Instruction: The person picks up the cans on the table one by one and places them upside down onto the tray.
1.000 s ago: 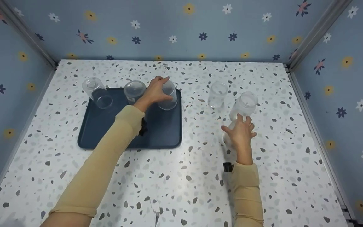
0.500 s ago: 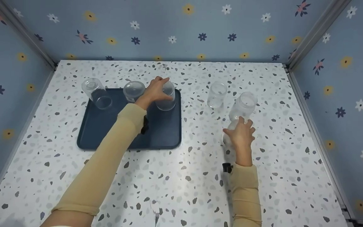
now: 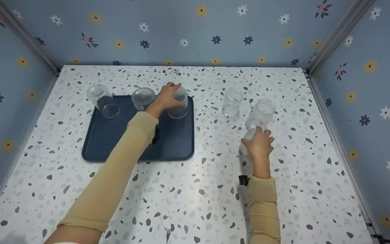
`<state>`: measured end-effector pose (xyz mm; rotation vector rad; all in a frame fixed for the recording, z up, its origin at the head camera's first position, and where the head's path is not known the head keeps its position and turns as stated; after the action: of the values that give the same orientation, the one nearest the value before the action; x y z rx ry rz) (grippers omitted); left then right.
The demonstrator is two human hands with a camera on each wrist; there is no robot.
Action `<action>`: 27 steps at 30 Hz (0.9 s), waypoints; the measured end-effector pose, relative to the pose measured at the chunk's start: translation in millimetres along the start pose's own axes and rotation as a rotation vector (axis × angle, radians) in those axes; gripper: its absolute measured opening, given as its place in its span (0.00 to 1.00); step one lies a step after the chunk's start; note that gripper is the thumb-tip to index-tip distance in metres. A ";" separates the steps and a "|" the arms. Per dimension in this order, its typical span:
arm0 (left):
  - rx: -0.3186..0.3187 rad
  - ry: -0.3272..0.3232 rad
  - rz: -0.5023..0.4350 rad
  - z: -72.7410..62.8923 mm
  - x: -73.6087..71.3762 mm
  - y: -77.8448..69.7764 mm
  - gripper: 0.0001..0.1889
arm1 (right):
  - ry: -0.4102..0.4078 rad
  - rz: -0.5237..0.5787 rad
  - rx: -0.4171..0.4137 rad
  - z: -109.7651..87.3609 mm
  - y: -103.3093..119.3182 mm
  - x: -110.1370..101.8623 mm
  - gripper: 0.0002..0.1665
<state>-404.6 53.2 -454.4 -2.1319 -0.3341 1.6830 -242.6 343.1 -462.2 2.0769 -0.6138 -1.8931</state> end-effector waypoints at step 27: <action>0.004 -0.065 -0.028 -5.9 -9.4 -1.6 0.44 | -0.093 0.137 -0.211 2.4 37.2 0.5 0.41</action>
<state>-401.1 49.6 -444.4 -2.0631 -0.3781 1.7386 -249.7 310.5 -445.6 1.7797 -0.5356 -1.8952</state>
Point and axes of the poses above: each hand's wrist, its own z-axis towards the middle knuckle, its own x-axis out of the palm, y = z × x, the point moved 10 cm from there along z, towards the middle knuckle, and after that the axes turned 9 degrees about -x, right-handed, at the moved point
